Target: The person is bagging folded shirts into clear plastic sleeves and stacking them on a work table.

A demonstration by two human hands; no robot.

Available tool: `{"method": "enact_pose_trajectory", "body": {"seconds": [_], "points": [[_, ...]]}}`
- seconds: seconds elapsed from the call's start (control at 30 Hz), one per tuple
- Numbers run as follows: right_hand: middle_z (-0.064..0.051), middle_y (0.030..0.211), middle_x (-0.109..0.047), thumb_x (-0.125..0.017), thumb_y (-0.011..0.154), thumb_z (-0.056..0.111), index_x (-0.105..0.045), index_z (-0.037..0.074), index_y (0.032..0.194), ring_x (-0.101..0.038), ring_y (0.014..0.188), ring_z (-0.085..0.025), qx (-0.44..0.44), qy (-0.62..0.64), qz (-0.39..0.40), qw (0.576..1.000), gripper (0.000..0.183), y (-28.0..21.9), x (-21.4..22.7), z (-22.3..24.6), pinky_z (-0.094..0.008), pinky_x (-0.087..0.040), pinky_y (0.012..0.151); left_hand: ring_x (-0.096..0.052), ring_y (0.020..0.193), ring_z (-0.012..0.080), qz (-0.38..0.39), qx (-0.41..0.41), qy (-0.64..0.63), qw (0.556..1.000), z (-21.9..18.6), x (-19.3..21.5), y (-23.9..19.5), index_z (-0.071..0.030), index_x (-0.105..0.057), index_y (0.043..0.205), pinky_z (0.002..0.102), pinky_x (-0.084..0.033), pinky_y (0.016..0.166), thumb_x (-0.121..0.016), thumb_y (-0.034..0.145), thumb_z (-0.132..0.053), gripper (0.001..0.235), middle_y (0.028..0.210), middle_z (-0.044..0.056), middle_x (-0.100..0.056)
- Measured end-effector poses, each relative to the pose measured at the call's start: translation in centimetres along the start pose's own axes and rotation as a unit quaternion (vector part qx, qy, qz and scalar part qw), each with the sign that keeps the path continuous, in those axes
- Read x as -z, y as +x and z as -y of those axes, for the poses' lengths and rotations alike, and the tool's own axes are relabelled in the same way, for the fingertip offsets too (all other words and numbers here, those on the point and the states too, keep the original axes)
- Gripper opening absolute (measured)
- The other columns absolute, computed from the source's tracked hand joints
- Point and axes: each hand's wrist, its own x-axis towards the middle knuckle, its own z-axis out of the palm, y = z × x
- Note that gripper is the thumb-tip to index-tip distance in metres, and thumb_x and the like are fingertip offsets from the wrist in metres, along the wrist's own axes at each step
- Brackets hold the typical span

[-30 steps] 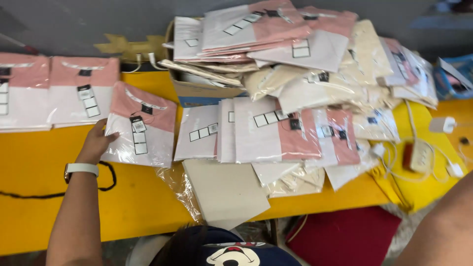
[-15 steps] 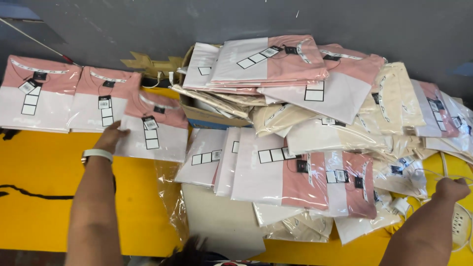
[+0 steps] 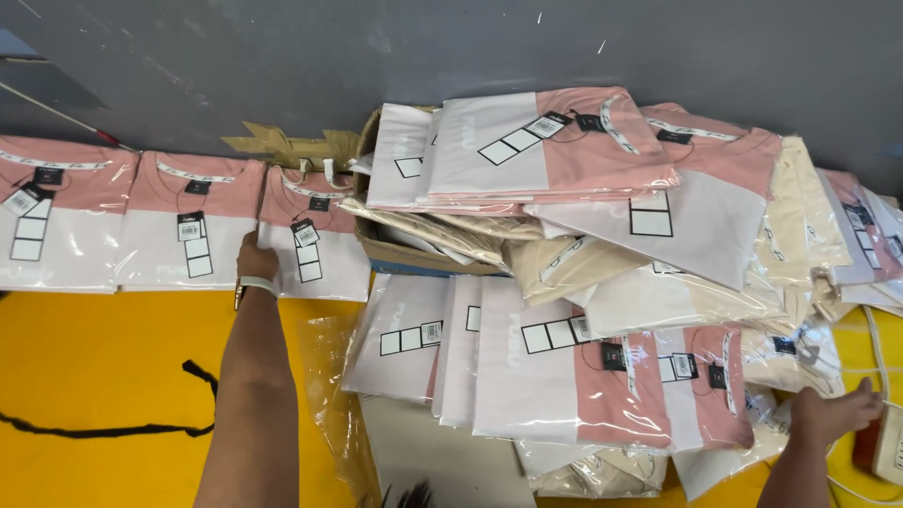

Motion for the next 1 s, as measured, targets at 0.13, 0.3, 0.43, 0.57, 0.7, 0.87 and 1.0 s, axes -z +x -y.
{"method": "enact_pose_trajectory", "body": {"seconds": [0.13,0.3,0.43,0.57,0.7,0.87,1.0], "points": [[-0.025,0.158,-0.012,-0.061,0.097,-0.017,-0.038,-0.014,0.159,-0.018,0.142,-0.049,0.133,-0.06,-0.018,0.989,0.066,-3.6,1.2,0.1,-0.066,-0.035,0.111,-0.058,0.12,0.0443,-0.041,-0.051,0.059,0.996,0.2,-0.6,0.5,-0.01,-0.05,0.146,0.052,-0.049,0.098,-0.05,0.096,-0.003,0.05,0.137,0.019,-0.06],[-0.034,0.153,-0.03,-0.067,0.093,-0.015,-0.055,-0.017,0.147,-0.029,0.14,-0.053,0.324,-0.024,-0.096,0.941,0.055,-8.3,2.3,1.4,-0.064,-0.03,0.113,-0.055,0.115,0.0392,-0.212,-0.369,0.179,0.887,3.1,-1.4,-5.2,-0.009,-0.066,0.125,0.055,-0.047,0.086,-0.072,0.088,-0.021,0.04,0.124,0.016,-0.057],[-0.029,0.145,-0.038,-0.061,0.092,-0.017,-0.061,-0.01,0.136,-0.037,0.138,-0.047,0.376,0.045,-0.117,0.918,0.045,-15.7,2.9,10.3,-0.06,-0.034,0.112,-0.049,0.131,0.0362,-0.156,-0.275,0.199,0.928,7.9,-2.6,-9.3,-0.011,-0.064,0.136,0.058,-0.035,0.098,-0.058,0.097,-0.034,0.046,0.142,0.015,-0.055],[-0.023,0.138,-0.05,-0.061,0.101,0.009,-0.069,-0.001,0.12,-0.047,0.132,-0.04,0.522,0.159,-0.143,0.826,0.024,-21.1,-0.3,20.8,-0.054,-0.03,0.114,-0.027,0.153,0.0272,0.104,-0.179,0.276,0.939,7.8,-3.3,-4.3,-0.032,-0.03,0.161,0.066,-0.021,0.116,-0.026,0.104,-0.058,0.063,0.169,0.004,-0.027],[-0.013,0.153,-0.047,-0.061,0.086,-0.006,-0.063,0.01,0.139,-0.042,0.143,-0.036,0.597,0.229,0.058,0.766,0.055,-31.5,-0.7,39.5,-0.052,-0.027,0.117,-0.039,0.149,0.0267,0.066,-0.241,0.229,0.941,5.0,1.4,-6.7,-0.025,-0.048,0.154,0.058,-0.026,0.119,-0.044,0.107,-0.056,0.057,0.164,0.006,-0.04],[-0.007,0.132,-0.044,-0.067,0.074,0.014,-0.05,0.019,0.135,-0.041,0.123,-0.033,0.609,-0.194,0.038,0.768,0.064,-28.2,-11.7,45.0,-0.058,-0.035,0.095,-0.057,0.126,0.0271,0.184,-0.325,-0.068,0.925,9.4,6.9,-10.7,-0.009,-0.063,0.132,0.039,-0.041,0.109,-0.06,0.098,-0.03,0.04,0.135,0.012,-0.063],[-0.003,0.101,-0.077,-0.058,0.059,0.005,-0.085,0.021,0.112,-0.068,0.087,-0.03,0.669,-0.055,-0.036,0.74,0.062,-29.2,-11.5,44.2,-0.046,-0.049,0.069,-0.057,0.133,0.0165,0.304,-0.176,-0.131,0.927,12.8,19.2,-12.6,-0.013,-0.066,0.131,0.032,-0.04,0.113,-0.058,0.096,-0.039,0.043,0.139,0.002,-0.065]]}}
